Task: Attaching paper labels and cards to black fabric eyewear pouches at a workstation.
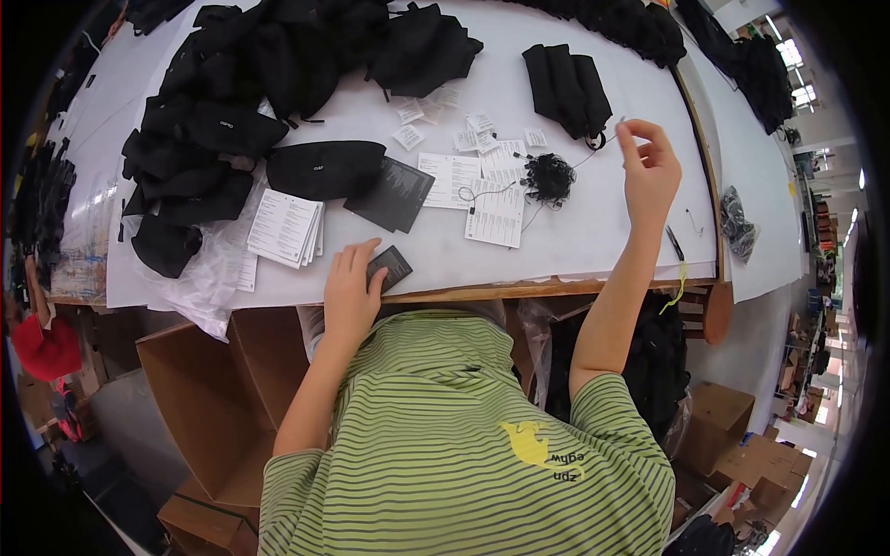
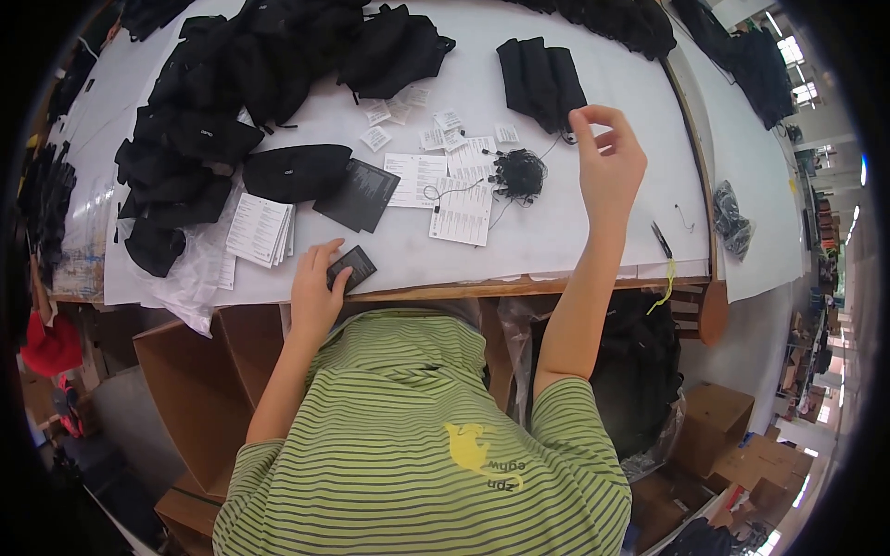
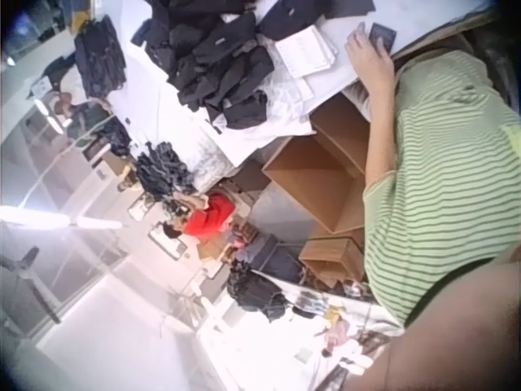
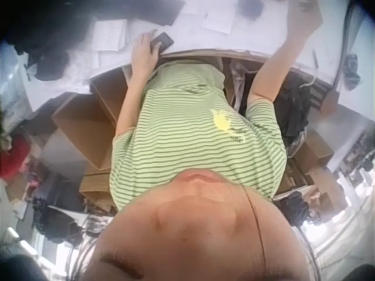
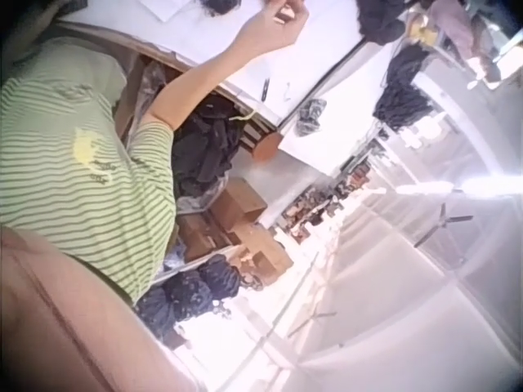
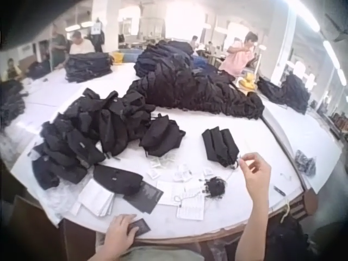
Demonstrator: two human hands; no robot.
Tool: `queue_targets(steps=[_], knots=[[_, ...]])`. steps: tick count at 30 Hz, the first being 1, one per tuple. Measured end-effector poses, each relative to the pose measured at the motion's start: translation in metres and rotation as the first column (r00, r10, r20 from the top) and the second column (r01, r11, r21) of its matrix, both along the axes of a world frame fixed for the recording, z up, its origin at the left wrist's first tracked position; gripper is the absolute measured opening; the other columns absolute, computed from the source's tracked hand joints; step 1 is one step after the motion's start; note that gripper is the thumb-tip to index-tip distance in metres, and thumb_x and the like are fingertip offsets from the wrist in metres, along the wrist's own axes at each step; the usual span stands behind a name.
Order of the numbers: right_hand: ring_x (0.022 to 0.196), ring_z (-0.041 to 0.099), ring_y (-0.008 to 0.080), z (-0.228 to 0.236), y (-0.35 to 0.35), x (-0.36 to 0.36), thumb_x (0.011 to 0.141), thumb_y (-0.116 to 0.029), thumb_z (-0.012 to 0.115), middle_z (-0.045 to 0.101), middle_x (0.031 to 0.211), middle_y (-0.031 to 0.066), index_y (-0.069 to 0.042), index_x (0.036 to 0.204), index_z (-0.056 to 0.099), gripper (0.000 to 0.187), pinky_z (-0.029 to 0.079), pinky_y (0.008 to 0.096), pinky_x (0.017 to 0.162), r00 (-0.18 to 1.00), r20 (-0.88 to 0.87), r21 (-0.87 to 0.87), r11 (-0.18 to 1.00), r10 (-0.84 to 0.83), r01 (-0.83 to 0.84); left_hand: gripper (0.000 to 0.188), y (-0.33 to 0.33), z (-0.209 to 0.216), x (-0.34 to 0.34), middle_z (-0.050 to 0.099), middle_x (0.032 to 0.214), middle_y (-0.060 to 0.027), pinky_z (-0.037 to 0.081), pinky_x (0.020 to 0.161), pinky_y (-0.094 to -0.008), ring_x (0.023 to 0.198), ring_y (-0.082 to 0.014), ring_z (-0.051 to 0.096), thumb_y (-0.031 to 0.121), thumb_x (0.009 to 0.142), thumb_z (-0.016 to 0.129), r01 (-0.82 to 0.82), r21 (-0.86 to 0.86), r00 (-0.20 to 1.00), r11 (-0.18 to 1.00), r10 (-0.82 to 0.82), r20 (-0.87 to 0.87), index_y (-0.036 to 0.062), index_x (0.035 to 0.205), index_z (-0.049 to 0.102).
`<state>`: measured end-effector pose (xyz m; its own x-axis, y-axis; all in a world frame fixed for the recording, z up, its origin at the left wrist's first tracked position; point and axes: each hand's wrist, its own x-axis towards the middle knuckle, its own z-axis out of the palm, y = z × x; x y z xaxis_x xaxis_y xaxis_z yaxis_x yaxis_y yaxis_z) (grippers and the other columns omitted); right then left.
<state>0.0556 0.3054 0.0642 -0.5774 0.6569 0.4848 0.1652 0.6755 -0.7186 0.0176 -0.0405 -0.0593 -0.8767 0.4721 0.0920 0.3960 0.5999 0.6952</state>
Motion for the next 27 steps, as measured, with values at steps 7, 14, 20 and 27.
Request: queue_targets(steps=[7, 14, 20, 27], knots=[[0.060, 0.052, 0.0066, 0.005, -0.011, 0.012, 0.092, -0.010, 0.059, 0.069, 0.090, 0.0064, -0.004, 0.092, 0.053, 0.008, 0.040, 0.0190, 0.056, 0.970, -0.232, -0.083, 0.993, 0.067, -0.088, 0.033, -0.004, 0.002, -0.001, 0.055, 0.110, -0.0094, 0.043, 0.084, -0.0401, 0.100, -0.0294, 0.051, 0.008, 0.078, 0.067, 0.266, -0.099, 0.956, 0.959, -0.275, -0.101, 0.0060, 0.110, 0.060], [0.061, 0.048, 0.0077, -0.008, -0.055, 0.021, 0.091, -0.007, 0.061, 0.057, 0.073, 0.0025, -0.003, 0.092, 0.056, 0.007, 0.039, 0.0206, 0.059, 0.892, -0.396, -0.467, 0.789, 0.217, -0.399, 0.025, -0.004, 0.003, -0.017, 0.067, 0.086, -0.0101, 0.048, 0.071, -0.0301, 0.078, -0.0268, 0.064, 0.010, 0.088, 0.060, -0.092, 0.245, 0.983, 0.965, 0.048, 0.179, 0.0054, 0.113, 0.060], [0.067, 0.051, 0.0035, -0.035, -0.112, 0.021, 0.086, -0.004, 0.066, 0.059, 0.078, -0.0014, -0.003, 0.092, 0.060, 0.008, 0.039, 0.0178, 0.057, 0.879, -0.234, -0.653, 0.602, 0.416, -0.459, 0.039, 0.004, 0.032, -0.020, 0.062, 0.107, -0.0169, 0.052, 0.075, -0.0295, 0.084, -0.0212, 0.063, 0.017, 0.095, 0.048, -0.603, 0.641, 0.389, 0.476, -0.526, 0.756, -0.0010, 0.130, 0.049], [0.066, 0.053, 0.0032, -0.040, -0.150, 0.020, 0.085, -0.007, 0.068, 0.061, 0.076, -0.0010, -0.001, 0.089, 0.062, 0.009, 0.040, 0.0179, 0.057, 0.837, -0.152, -0.666, 0.571, 0.525, -0.479, 0.037, 0.011, 0.038, -0.002, 0.067, 0.098, -0.0137, 0.052, 0.068, -0.0247, 0.079, -0.0158, 0.065, 0.010, 0.092, 0.056, -0.444, 0.630, 0.575, 0.637, -0.337, 0.745, 0.0007, 0.127, 0.051]])
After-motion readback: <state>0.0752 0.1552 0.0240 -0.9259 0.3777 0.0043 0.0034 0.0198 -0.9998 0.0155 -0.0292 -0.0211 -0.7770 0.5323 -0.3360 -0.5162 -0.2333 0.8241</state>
